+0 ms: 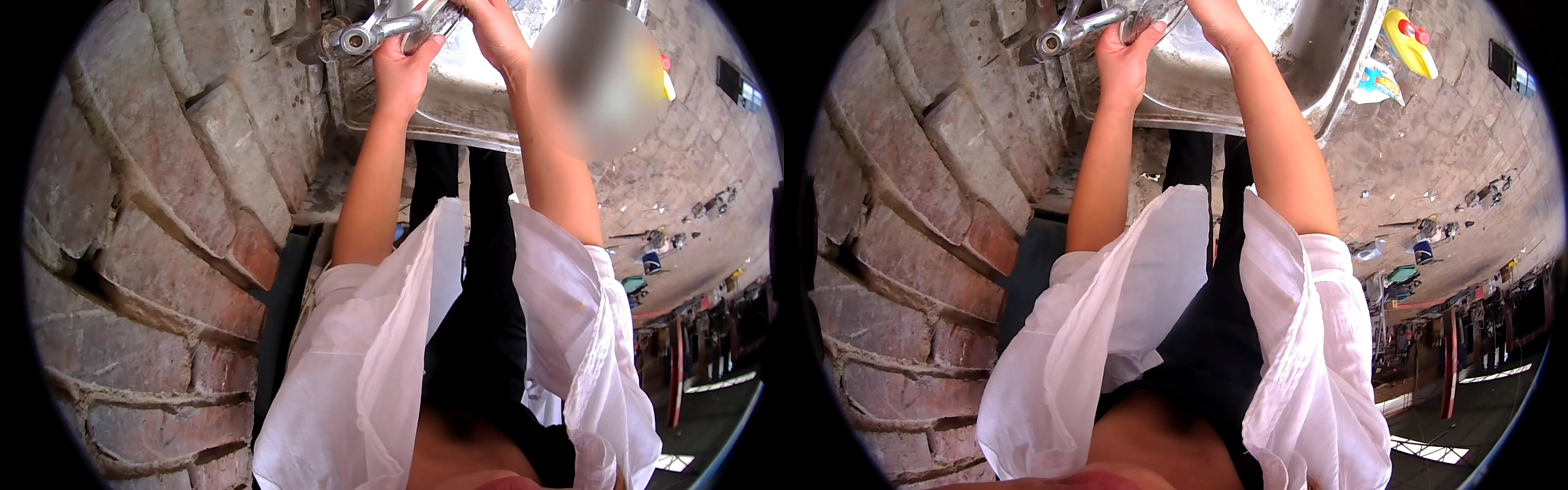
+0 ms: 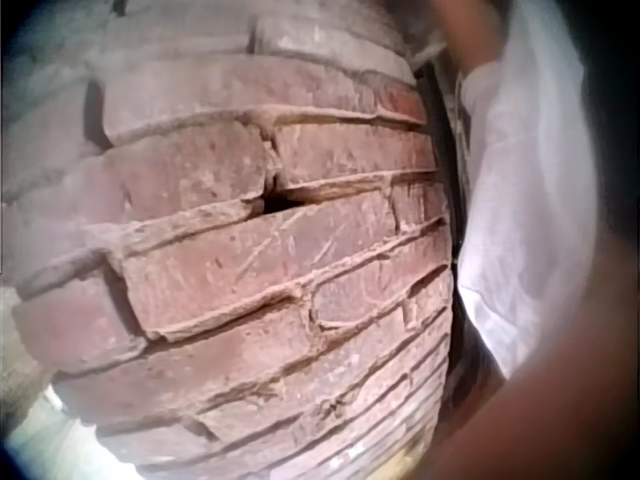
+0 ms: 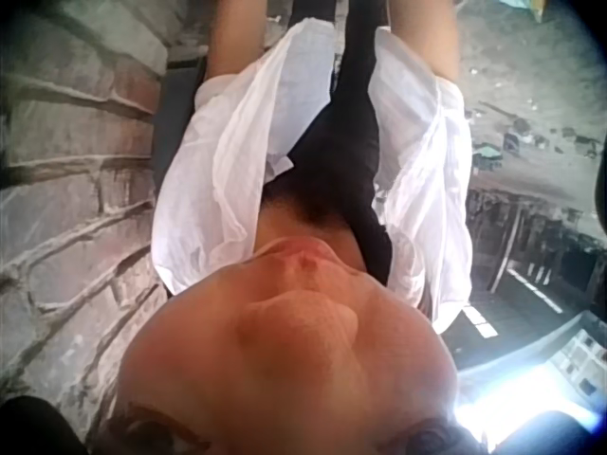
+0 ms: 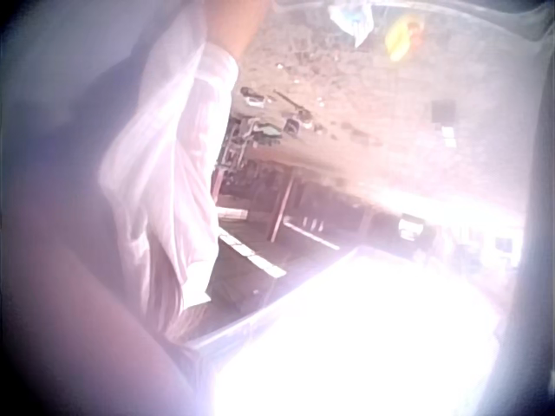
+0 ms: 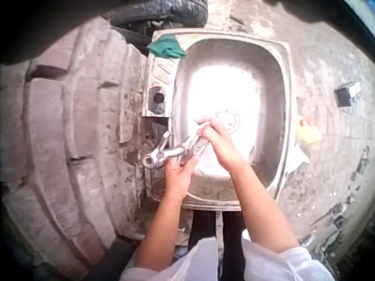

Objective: The person washes a glass mug and a metal lid at an outdoor sink, then moves indoors to place the mug on a table and later on a shelf. The person also handles a small printed sheet and a wooden board, moving them aside.

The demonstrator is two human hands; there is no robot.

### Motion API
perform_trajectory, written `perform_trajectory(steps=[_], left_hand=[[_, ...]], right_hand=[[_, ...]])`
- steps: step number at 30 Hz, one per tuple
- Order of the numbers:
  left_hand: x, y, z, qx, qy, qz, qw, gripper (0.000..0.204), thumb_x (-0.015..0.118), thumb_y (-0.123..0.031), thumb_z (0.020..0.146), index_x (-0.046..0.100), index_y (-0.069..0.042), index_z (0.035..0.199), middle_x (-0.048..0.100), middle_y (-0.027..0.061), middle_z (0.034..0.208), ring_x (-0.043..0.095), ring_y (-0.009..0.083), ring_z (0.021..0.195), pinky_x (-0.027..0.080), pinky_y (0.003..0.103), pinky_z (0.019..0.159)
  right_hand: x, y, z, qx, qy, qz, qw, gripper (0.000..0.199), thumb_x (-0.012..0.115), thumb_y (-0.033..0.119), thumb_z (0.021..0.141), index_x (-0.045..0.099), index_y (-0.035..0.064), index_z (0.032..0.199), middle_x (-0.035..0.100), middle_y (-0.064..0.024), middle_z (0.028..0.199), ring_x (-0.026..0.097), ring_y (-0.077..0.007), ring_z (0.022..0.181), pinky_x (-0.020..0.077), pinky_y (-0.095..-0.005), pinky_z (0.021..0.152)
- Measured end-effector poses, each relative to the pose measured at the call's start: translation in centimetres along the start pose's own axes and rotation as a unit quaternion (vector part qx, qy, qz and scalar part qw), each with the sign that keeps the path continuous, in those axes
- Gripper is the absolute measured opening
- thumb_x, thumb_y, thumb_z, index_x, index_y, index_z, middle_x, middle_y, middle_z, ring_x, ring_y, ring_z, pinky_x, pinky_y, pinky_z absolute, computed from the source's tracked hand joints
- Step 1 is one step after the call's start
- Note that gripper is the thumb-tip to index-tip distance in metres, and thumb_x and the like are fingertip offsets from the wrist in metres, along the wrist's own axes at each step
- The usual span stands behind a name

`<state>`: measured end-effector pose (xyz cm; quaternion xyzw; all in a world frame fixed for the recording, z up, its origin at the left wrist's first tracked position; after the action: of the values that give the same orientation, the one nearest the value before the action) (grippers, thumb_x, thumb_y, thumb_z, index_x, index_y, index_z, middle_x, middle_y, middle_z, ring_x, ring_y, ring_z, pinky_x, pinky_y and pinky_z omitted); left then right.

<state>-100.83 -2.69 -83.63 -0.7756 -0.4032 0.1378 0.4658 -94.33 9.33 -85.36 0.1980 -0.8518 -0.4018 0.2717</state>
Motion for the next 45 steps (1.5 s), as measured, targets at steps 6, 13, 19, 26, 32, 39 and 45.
perform_trajectory(steps=[6, 13, 19, 26, 32, 39, 45], left_hand=[[1.0, -0.8, 0.9, 0.016, 0.034, 0.076, 0.996, 0.046, 0.063, -0.002, 0.078, 0.052, -0.006, 0.123, 0.057, 0.0026, 0.108, 0.053, 0.0098, 0.095, 0.043, 0.024, 0.079], [0.9, 0.3, 1.1, -0.018, 0.041, 0.047, 0.998, 0.043, 0.058, 0.001, 0.082, 0.05, -0.003, 0.124, 0.06, 0.005, 0.109, 0.055, 0.0098, 0.096, 0.044, 0.023, 0.081], [0.8, -0.6, 1.0, 0.012, 0.023, 0.037, 0.999, 0.04, 0.059, 0.004, 0.08, 0.053, -0.001, 0.119, 0.059, 0.0052, 0.108, 0.055, 0.0115, 0.098, 0.045, 0.024, 0.083], [0.3, 0.4, 1.2, 0.017, -0.01, -0.004, 1.0, 0.024, 0.063, 0.003, 0.077, 0.058, 0.0, 0.101, 0.06, 0.0023, 0.097, 0.058, 0.0113, 0.087, 0.046, 0.025, 0.077], [-0.1, 0.9, 0.0, -0.007, -0.028, 0.003, 1.0, 0.027, 0.064, 0.003, 0.077, 0.057, 0.001, 0.102, 0.062, 0.0028, 0.095, 0.058, 0.0116, 0.086, 0.046, 0.025, 0.079], [-0.1, 1.7, 0.4, -0.033, -0.046, -0.062, 0.996, 0.022, 0.064, 0.003, 0.078, 0.059, -0.002, 0.099, 0.063, 0.0036, 0.093, 0.059, 0.0118, 0.087, 0.046, 0.025, 0.079], [0.1, 0.5, 0.7, -0.054, -0.002, -0.241, 0.969, 0.028, 0.062, 0.004, 0.079, 0.058, -0.002, 0.106, 0.062, 0.0019, 0.097, 0.057, 0.0093, 0.09, 0.045, 0.022, 0.079]], right_hand=[[2.9, 5.4, -1.7, -0.22, -0.006, -0.309, 0.925, 0.05, 0.066, 0.016, 0.057, 0.051, 0.004, 0.103, 0.046, -0.013, 0.092, 0.047, -0.0257, 0.083, 0.0397, -0.0336, 0.077], [2.5, 4.9, -1.4, -0.246, 0.029, -0.304, 0.92, 0.047, 0.059, 0.013, 0.063, 0.051, 0.0043, 0.109, 0.052, -0.0143, 0.107, 0.049, -0.0291, 0.098, 0.0382, -0.0354, 0.087], [2.4, 3.4, -0.7, -0.216, 0.018, -0.256, 0.942, 0.039, 0.054, 0.011, 0.069, 0.055, 0.0042, 0.107, 0.049, -0.0168, 0.123, 0.047, -0.0279, 0.11, 0.0349, -0.0354, 0.095], [0.7, 0.6, 0.3, -0.058, -0.035, -0.066, 0.995, 0.031, 0.052, 0.01, 0.073, 0.059, 0.0018, 0.103, 0.046, -0.014, 0.13, 0.05, -0.0189, 0.102, 0.0373, -0.0297, 0.09], [-0.5, -1.8, 1.1, 0.041, -0.036, 0.046, 0.997, 0.026, 0.051, 0.011, 0.077, 0.061, 0.0024, 0.099, 0.053, -0.0081, 0.112, 0.049, -0.011, 0.081, 0.0393, -0.0235, 0.075], [0.6, 0.2, -0.2, -0.008, -0.07, -0.107, 0.992, 0.032, 0.05, 0.012, 0.079, 0.054, 0.0022, 0.11, 0.055, -0.0035, 0.08, 0.049, -0.0102, 0.074, 0.0408, -0.0228, 0.069], [-1.8, -1.6, -1.2, 0.026, -0.145, 0.076, 0.986, 0.032, 0.048, 0.018, 0.087, 0.054, 0.0004, 0.112, 0.058, -0.0033, 0.096, 0.051, -0.0117, 0.089, 0.0393, -0.0231, 0.08]])
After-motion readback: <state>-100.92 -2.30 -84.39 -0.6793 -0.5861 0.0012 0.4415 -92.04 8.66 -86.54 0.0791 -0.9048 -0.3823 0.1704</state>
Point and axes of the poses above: each hand's wrist, its own z-axis towards the middle knuckle, its own x-axis out of the palm, y = z × x, the point moved 8 cm from there along z, towards the middle knuckle
